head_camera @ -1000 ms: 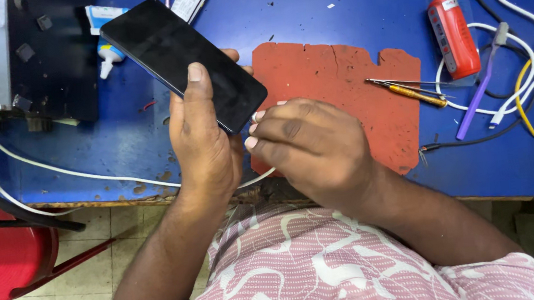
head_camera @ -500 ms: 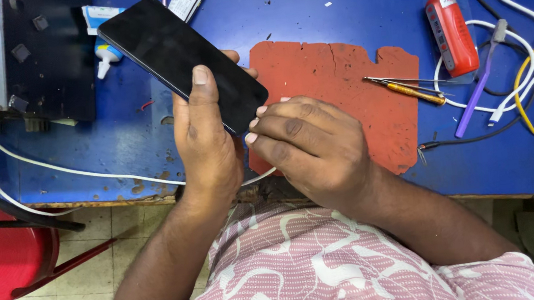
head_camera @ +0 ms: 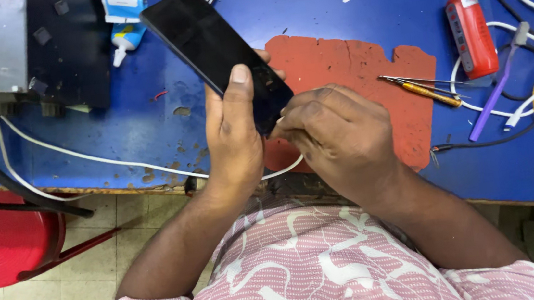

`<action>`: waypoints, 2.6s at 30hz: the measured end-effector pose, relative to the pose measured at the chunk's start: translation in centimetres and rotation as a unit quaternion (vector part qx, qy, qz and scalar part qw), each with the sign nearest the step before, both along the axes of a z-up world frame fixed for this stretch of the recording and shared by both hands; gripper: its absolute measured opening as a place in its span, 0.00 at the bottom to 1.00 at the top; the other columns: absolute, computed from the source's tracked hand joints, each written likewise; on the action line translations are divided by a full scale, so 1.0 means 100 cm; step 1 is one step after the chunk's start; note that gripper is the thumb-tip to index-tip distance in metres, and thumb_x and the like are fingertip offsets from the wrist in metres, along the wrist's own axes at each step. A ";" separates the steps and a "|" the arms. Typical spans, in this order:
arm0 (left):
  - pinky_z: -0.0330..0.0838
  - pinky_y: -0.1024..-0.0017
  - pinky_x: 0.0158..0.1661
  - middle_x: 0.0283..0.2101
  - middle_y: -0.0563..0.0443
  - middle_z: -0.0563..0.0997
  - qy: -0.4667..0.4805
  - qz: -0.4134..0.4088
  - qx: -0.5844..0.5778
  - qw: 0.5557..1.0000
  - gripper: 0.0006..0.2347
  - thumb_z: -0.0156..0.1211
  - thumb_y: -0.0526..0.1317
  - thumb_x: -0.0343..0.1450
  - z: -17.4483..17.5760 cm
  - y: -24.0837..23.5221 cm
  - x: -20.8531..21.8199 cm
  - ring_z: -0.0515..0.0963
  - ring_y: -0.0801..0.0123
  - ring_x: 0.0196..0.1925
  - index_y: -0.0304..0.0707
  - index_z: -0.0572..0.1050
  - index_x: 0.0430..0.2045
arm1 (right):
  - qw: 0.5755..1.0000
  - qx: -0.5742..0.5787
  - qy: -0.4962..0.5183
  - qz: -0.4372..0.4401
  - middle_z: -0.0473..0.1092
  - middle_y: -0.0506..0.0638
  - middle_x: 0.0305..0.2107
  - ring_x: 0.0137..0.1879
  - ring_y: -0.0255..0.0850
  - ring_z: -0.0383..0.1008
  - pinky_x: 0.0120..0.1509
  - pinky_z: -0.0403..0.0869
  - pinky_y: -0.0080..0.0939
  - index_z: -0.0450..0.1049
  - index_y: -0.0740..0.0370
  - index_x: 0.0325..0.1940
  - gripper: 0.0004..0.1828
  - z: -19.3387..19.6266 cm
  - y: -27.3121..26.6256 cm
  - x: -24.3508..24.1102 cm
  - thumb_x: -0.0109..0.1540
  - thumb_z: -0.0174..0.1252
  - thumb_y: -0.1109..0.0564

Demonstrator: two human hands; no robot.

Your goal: The person uses a screwdriver to remove screws from a black plastic frame, then applies adhesive to the internal chassis of a disassembled smartphone. They reassemble the phone, press the edges to secure the back cover, and wipe the exterior with a cloth.

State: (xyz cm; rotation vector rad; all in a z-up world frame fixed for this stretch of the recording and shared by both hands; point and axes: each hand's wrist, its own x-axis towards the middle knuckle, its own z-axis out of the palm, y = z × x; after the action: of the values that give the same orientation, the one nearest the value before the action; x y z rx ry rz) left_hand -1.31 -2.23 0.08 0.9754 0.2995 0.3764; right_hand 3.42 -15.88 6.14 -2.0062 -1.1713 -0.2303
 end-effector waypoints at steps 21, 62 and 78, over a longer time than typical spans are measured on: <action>0.78 0.64 0.49 0.48 0.40 0.79 0.021 -0.085 -0.098 0.991 0.14 0.48 0.41 0.79 0.005 0.004 0.001 0.80 0.63 0.47 0.27 0.71 0.52 | 0.998 -0.034 0.028 0.053 0.73 0.50 0.33 0.39 0.45 0.74 0.43 0.75 0.43 0.73 0.62 0.35 0.16 -0.002 -0.014 0.007 0.55 0.76 0.60; 0.78 0.77 0.47 0.44 0.50 0.81 -0.020 -0.072 0.008 0.997 0.12 0.61 0.36 0.78 -0.007 -0.009 -0.001 0.80 0.77 0.44 0.28 0.73 0.52 | 0.865 0.198 0.460 -0.019 0.77 0.57 0.42 0.45 0.31 0.78 0.46 0.78 0.28 0.53 0.62 0.68 0.27 -0.068 -0.062 -0.037 0.69 0.58 0.67; 0.81 0.77 0.49 0.46 0.47 0.82 -0.008 -0.075 0.078 0.994 0.12 0.59 0.37 0.79 0.005 -0.009 0.003 0.82 0.75 0.46 0.28 0.72 0.53 | 0.829 0.224 0.511 -0.038 0.78 0.57 0.42 0.48 0.34 0.81 0.51 0.80 0.31 0.54 0.62 0.66 0.27 -0.073 -0.062 -0.029 0.67 0.58 0.65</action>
State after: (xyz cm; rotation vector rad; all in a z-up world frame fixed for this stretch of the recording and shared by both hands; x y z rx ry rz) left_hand -0.98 -3.16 0.56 1.1398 0.1815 0.2729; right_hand 0.51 -22.06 -1.15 -1.3865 -0.2889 0.4636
